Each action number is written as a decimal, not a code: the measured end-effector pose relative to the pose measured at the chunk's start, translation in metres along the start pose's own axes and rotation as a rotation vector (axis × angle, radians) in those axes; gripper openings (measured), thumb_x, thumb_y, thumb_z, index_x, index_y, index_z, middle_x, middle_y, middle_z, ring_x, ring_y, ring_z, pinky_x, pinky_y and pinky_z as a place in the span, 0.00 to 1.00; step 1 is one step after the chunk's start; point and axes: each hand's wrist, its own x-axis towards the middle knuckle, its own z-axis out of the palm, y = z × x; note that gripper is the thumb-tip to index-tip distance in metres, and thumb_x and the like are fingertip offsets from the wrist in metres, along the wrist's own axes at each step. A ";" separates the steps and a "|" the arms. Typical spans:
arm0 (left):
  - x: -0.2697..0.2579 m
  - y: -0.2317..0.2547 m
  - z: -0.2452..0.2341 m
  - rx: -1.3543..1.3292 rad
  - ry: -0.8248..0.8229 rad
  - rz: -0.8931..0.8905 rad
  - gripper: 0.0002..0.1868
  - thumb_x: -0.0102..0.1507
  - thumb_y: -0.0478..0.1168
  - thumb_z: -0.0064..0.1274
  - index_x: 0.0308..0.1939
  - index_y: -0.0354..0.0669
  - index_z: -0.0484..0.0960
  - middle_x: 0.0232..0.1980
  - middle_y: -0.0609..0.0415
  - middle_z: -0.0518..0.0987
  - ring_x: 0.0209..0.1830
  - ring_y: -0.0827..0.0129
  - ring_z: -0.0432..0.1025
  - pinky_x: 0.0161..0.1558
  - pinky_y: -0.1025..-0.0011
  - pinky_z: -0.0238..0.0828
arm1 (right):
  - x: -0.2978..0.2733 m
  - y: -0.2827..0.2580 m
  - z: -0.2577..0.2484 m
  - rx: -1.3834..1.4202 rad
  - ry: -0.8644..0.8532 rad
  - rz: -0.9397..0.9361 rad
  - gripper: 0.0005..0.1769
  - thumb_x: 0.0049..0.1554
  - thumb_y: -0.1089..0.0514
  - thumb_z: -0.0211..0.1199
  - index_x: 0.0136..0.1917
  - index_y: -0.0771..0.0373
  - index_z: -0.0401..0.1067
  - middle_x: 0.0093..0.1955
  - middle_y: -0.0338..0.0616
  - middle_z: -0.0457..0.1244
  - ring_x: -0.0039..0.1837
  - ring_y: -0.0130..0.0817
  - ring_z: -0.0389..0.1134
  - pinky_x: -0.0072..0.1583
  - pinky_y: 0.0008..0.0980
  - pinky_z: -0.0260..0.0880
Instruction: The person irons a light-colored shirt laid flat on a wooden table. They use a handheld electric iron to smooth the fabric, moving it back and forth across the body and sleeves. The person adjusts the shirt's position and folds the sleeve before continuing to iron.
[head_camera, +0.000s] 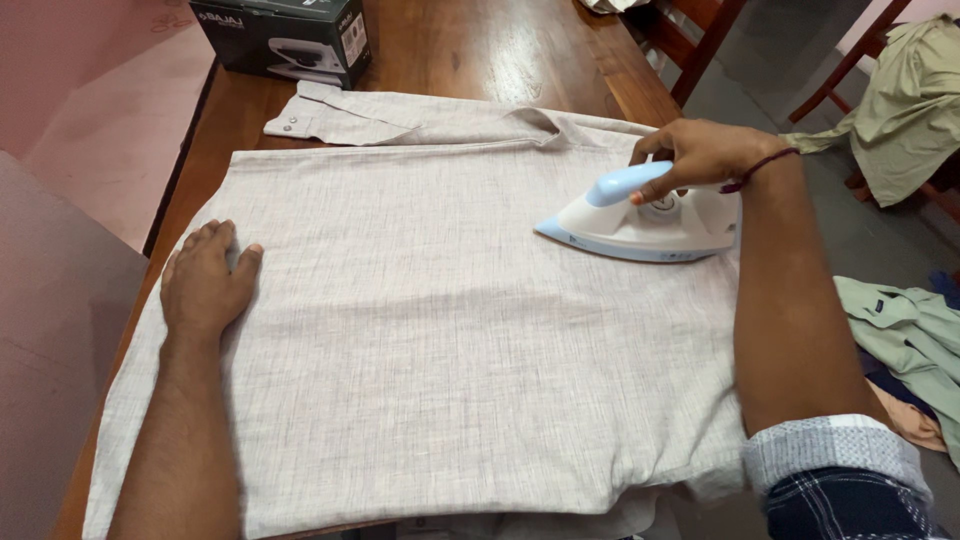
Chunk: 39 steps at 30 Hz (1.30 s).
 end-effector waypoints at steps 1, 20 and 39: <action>0.000 -0.001 0.000 -0.003 -0.004 -0.002 0.31 0.67 0.53 0.50 0.71 0.41 0.72 0.75 0.46 0.68 0.77 0.56 0.58 0.75 0.51 0.47 | -0.004 -0.003 -0.002 -0.013 -0.025 -0.012 0.33 0.41 0.42 0.77 0.60 0.52 0.79 0.50 0.49 0.74 0.54 0.45 0.73 0.53 0.48 0.70; 0.000 -0.003 0.003 -0.018 -0.013 -0.013 0.31 0.68 0.54 0.50 0.71 0.41 0.72 0.76 0.46 0.68 0.78 0.56 0.58 0.75 0.50 0.47 | 0.028 0.026 0.015 0.036 0.370 0.150 0.37 0.45 0.31 0.74 0.61 0.53 0.79 0.51 0.49 0.72 0.55 0.46 0.73 0.53 0.49 0.72; 0.000 -0.003 0.003 -0.028 0.008 -0.006 0.31 0.68 0.54 0.50 0.71 0.42 0.73 0.76 0.48 0.68 0.77 0.58 0.58 0.74 0.51 0.47 | 0.036 0.014 0.026 -0.155 0.483 0.256 0.33 0.51 0.23 0.63 0.57 0.46 0.79 0.44 0.44 0.73 0.48 0.42 0.75 0.48 0.46 0.73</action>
